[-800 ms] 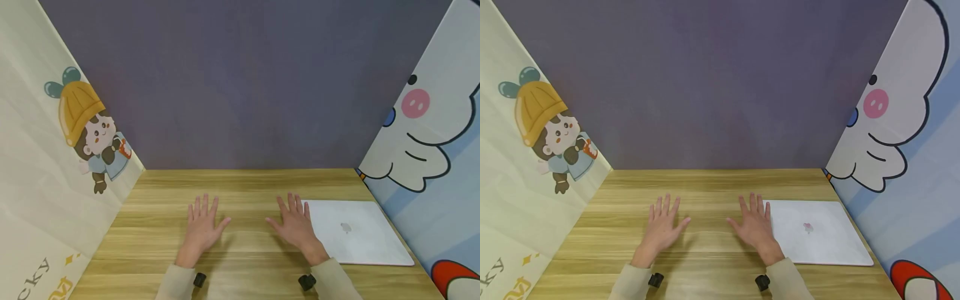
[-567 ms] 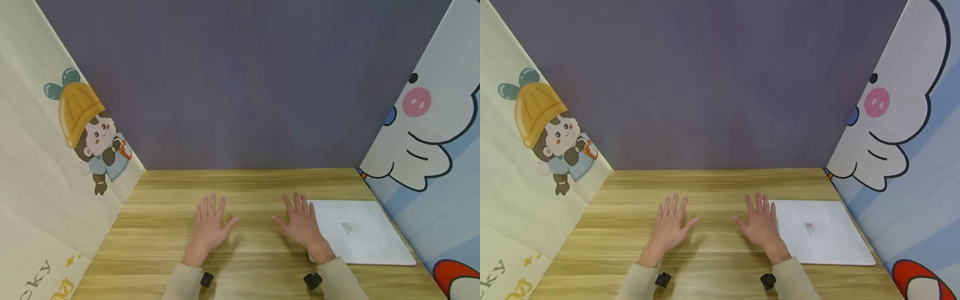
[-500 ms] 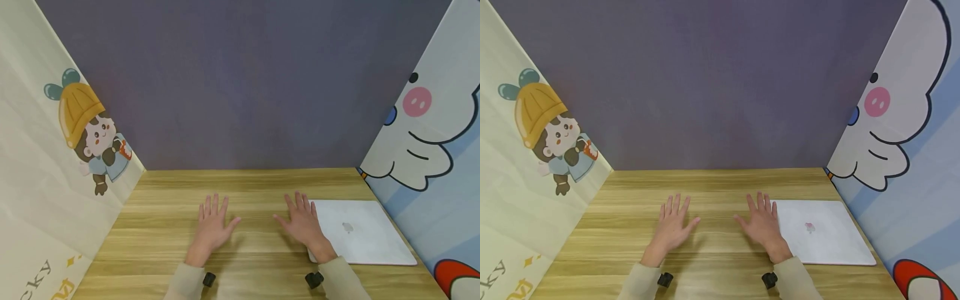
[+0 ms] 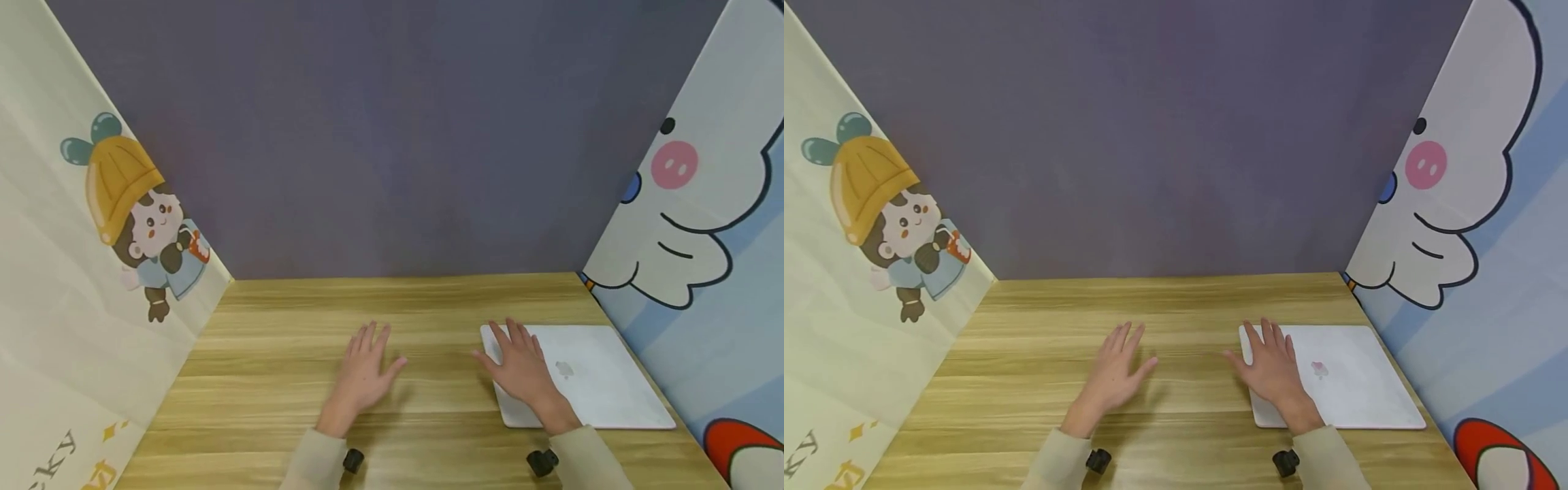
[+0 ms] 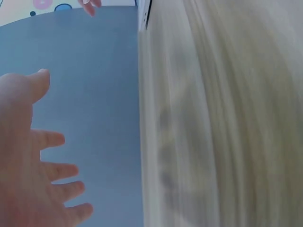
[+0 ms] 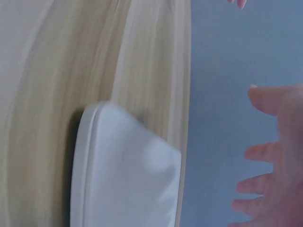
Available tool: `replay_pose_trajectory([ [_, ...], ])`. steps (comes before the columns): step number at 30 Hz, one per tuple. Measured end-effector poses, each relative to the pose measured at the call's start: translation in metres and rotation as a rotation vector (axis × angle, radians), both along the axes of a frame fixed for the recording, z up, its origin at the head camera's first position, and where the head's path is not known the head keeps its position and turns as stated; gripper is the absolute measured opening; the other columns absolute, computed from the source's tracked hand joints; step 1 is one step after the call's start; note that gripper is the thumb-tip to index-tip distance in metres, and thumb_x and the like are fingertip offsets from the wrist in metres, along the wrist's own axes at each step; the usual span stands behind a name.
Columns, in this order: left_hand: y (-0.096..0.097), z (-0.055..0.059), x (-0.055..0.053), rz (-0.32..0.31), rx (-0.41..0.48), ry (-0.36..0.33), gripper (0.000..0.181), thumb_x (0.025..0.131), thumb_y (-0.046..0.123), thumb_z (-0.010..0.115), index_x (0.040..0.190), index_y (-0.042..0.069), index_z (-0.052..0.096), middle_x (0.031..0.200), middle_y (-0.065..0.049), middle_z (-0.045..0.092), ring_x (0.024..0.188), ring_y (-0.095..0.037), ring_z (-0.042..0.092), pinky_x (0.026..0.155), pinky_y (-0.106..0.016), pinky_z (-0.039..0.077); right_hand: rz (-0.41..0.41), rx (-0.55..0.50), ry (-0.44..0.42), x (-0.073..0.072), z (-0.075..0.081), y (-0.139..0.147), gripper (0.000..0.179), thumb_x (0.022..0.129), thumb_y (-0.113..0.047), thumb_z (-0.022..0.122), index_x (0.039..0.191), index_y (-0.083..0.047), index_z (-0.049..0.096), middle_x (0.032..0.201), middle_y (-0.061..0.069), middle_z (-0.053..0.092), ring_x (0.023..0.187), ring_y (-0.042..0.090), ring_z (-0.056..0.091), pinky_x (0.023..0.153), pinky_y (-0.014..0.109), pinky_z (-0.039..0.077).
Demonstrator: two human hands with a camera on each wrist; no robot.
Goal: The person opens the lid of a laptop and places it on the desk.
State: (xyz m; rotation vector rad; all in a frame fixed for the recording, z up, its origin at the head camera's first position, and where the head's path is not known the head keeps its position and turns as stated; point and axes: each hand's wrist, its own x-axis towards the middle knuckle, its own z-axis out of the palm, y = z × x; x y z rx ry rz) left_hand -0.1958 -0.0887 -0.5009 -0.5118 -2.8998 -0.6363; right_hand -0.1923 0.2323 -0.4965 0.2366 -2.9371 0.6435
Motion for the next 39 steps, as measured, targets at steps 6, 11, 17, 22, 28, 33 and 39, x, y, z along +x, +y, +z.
replay_pose_trajectory([
  [6, 0.011, -0.002, 0.002, -0.045, 0.082, -0.054, 0.075, 0.103, 0.061, 0.041, 0.162, 0.017, 0.027, 0.166, -0.019, 0.02, 0.15, -0.042, 0.023, 0.12, -0.059, 0.023, 0.009, 0.007, 0.0, 0.004, 0.001, 0.021, 0.079, 0.1, -0.056, 0.055, 0.154, 0.0, 0.04, 0.157, 0.036, 0.027, 0.143, 0.057, 0.024, 0.109, 0.073, 0.027],
  [11, 0.022, -0.003, 0.005, -0.1, 0.154, -0.076, 0.072, 0.105, 0.057, 0.041, 0.162, 0.016, 0.028, 0.165, -0.02, 0.022, 0.149, -0.044, 0.025, 0.118, -0.063, 0.025, -0.012, 0.024, -0.001, 0.007, -0.001, 0.042, 0.076, 0.101, -0.052, 0.057, 0.15, 0.004, 0.043, 0.153, 0.039, 0.032, 0.137, 0.06, 0.031, 0.102, 0.075, 0.034],
  [17, 0.039, -0.006, 0.004, -0.142, 0.19, -0.108, 0.069, 0.106, 0.055, 0.041, 0.162, 0.016, 0.029, 0.165, -0.02, 0.023, 0.148, -0.046, 0.026, 0.116, -0.065, 0.027, -0.036, 0.039, -0.01, 0.01, -0.004, 0.072, 0.076, 0.101, -0.051, 0.057, 0.148, 0.007, 0.044, 0.149, 0.042, 0.034, 0.132, 0.064, 0.033, 0.097, 0.078, 0.035],
  [22, 0.051, -0.008, 0.006, -0.158, 0.206, -0.149, 0.068, 0.106, 0.056, 0.04, 0.162, 0.019, 0.03, 0.165, -0.018, 0.025, 0.148, -0.045, 0.027, 0.114, -0.067, 0.029, -0.047, 0.059, -0.021, 0.01, -0.008, 0.096, 0.076, 0.101, -0.052, 0.056, 0.146, 0.009, 0.044, 0.147, 0.044, 0.034, 0.128, 0.067, 0.034, 0.095, 0.079, 0.035],
  [28, 0.062, -0.01, 0.006, -0.165, 0.248, -0.19, 0.067, 0.105, 0.059, 0.038, 0.161, 0.024, 0.031, 0.165, -0.016, 0.025, 0.149, -0.042, 0.026, 0.114, -0.067, 0.029, -0.06, 0.062, -0.045, 0.012, -0.008, 0.12, 0.077, 0.102, -0.051, 0.055, 0.145, 0.011, 0.044, 0.146, 0.045, 0.034, 0.127, 0.068, 0.034, 0.094, 0.079, 0.036],
  [33, 0.074, -0.011, 0.006, -0.178, 0.284, -0.224, 0.067, 0.105, 0.06, 0.038, 0.161, 0.025, 0.031, 0.165, -0.015, 0.025, 0.149, -0.041, 0.025, 0.115, -0.066, 0.028, -0.09, 0.057, -0.068, 0.014, -0.007, 0.143, 0.078, 0.102, -0.051, 0.054, 0.144, 0.013, 0.042, 0.144, 0.048, 0.032, 0.126, 0.068, 0.033, 0.095, 0.079, 0.035],
  [39, 0.087, -0.013, 0.006, -0.186, 0.287, -0.252, 0.064, 0.105, 0.056, 0.042, 0.161, 0.027, 0.03, 0.164, -0.017, 0.027, 0.148, -0.041, 0.027, 0.115, -0.065, 0.029, -0.103, 0.031, -0.055, 0.012, -0.01, 0.172, 0.076, 0.102, -0.046, 0.056, 0.141, 0.018, 0.041, 0.14, 0.05, 0.034, 0.126, 0.067, 0.034, 0.098, 0.077, 0.033],
])
